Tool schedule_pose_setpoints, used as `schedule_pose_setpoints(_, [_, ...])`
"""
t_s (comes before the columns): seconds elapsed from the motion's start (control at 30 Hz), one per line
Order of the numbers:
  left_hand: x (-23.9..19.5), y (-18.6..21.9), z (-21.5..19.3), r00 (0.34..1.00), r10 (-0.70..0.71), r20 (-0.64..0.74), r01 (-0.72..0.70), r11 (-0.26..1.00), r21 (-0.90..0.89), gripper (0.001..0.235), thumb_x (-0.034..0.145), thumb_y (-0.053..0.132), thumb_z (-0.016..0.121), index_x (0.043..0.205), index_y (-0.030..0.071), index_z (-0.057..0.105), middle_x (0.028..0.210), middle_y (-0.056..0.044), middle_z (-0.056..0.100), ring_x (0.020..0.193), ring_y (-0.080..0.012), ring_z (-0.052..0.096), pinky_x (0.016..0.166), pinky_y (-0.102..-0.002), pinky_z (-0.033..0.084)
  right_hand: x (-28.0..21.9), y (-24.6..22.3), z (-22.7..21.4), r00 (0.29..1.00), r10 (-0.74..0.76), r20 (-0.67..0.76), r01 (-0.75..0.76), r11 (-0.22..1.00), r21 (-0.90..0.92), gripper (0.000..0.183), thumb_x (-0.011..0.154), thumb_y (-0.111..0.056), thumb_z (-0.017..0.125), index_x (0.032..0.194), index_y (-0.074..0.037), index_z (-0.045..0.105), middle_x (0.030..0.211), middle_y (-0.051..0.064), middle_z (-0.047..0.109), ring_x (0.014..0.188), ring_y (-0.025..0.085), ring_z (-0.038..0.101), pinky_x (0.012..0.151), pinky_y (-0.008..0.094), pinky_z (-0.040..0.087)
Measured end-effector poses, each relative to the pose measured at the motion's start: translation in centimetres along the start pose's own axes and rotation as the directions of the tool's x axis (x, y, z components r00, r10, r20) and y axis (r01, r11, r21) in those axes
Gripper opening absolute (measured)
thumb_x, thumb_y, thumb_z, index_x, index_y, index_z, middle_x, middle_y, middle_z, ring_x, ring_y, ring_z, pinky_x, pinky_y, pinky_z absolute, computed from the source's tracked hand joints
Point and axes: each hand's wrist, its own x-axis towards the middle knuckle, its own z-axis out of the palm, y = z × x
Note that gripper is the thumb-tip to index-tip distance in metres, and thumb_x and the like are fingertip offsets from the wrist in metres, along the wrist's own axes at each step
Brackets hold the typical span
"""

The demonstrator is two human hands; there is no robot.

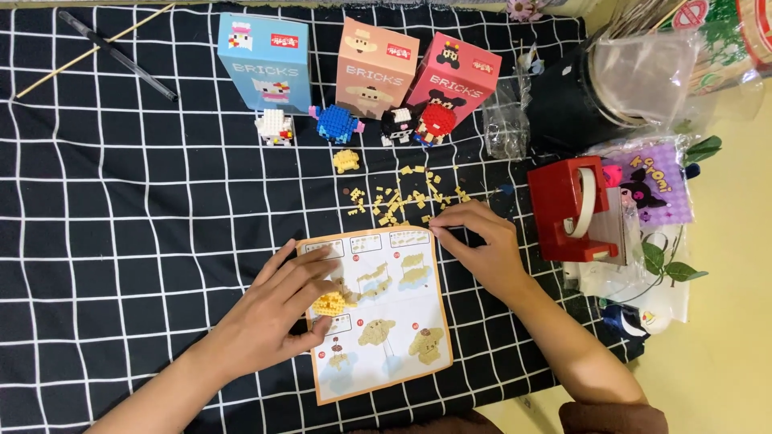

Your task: Assembling a small toy figure using miniature building bricks while following a printed instruction manual.

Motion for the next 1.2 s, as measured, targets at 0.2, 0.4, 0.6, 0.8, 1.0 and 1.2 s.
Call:
schedule_pose_setpoints(0.2, [0.0, 0.1, 0.0, 1.0, 0.004, -0.009, -0.003, 1.0, 0.01, 0.032, 0.094, 0.023, 0.067, 0.12, 0.006, 0.061, 0.13, -0.013, 0.062, 0.139, -0.0343, 0.052, 0.123, -0.062, 0.025, -0.2, 0.3, 0.1, 1.0, 0.022, 0.012, -0.022, 1.0, -0.01, 0.014, 0.094, -0.008, 0.073, 0.108, -0.005, 0.074, 0.104, 0.009, 0.076, 0.1, 0.02, 0.072, 0.093, 0.034, 0.056])
schedule_pose_setpoints(0.4, [0.1, 0.1, -0.2, 1.0, -0.003, 0.005, 0.003, 1.0, -0.004, 0.028, 0.094, 0.023, 0.068, 0.118, 0.009, 0.062, 0.13, -0.012, 0.063, 0.139, -0.0329, 0.052, 0.123, -0.062, 0.024, -0.4, 0.6, 0.2, 0.999, 0.004, 0.035, -0.005, 1.0, 0.008, 0.018, 0.094, -0.004, 0.072, 0.112, -0.006, 0.073, 0.108, 0.008, 0.075, 0.103, 0.02, 0.071, 0.094, 0.034, 0.054])
schedule_pose_setpoints(0.6, [0.2, 0.3, -0.3, 1.0, -0.005, -0.003, 0.005, 1.0, -0.019, 0.032, 0.092, 0.021, 0.069, 0.12, 0.009, 0.061, 0.13, -0.012, 0.063, 0.139, -0.0328, 0.052, 0.124, -0.062, 0.024, -0.5, 0.7, 0.4, 0.999, 0.004, 0.032, -0.004, 1.0, 0.0, 0.017, 0.094, -0.002, 0.073, 0.11, -0.006, 0.074, 0.106, 0.008, 0.074, 0.102, 0.02, 0.07, 0.093, 0.033, 0.052])
schedule_pose_setpoints(0.8, [0.1, 0.3, -0.4, 1.0, -0.013, -0.014, 0.012, 0.999, -0.038, 0.039, 0.09, 0.014, 0.065, 0.127, 0.005, 0.058, 0.133, -0.014, 0.062, 0.139, -0.0338, 0.052, 0.124, -0.063, 0.024, -0.6, 1.0, 0.4, 0.999, 0.0, 0.044, 0.001, 1.0, -0.014, 0.018, 0.093, -0.005, 0.074, 0.111, -0.005, 0.074, 0.107, 0.008, 0.074, 0.102, 0.021, 0.069, 0.094, 0.035, 0.051])
schedule_pose_setpoints(1.0, [0.0, 0.2, -0.5, 0.999, 0.014, -0.031, -0.015, 1.0, -0.015, 0.031, 0.091, 0.011, 0.063, 0.121, 0.01, 0.063, 0.121, -0.008, 0.068, 0.125, -0.0275, 0.06, 0.122, -0.06, 0.028, -0.6, 1.0, 0.4, 0.999, -0.005, 0.048, 0.006, 1.0, -0.028, 0.019, 0.093, -0.006, 0.075, 0.112, -0.008, 0.074, 0.105, 0.006, 0.074, 0.1, 0.02, 0.068, 0.092, 0.034, 0.048])
schedule_pose_setpoints(1.2, [-0.4, -0.5, -0.4, 0.997, -0.035, -0.067, 0.027, 0.993, -0.117, 0.028, 0.092, 0.026, 0.073, 0.117, 0.013, 0.072, 0.108, -0.005, 0.071, 0.116, -0.0273, 0.064, 0.119, -0.058, 0.032, -0.7, 1.1, 0.6, 0.998, 0.02, 0.059, -0.016, 0.998, -0.065, 0.015, 0.093, -0.009, 0.075, 0.108, -0.009, 0.075, 0.104, 0.005, 0.074, 0.099, 0.018, 0.068, 0.094, 0.034, 0.045])
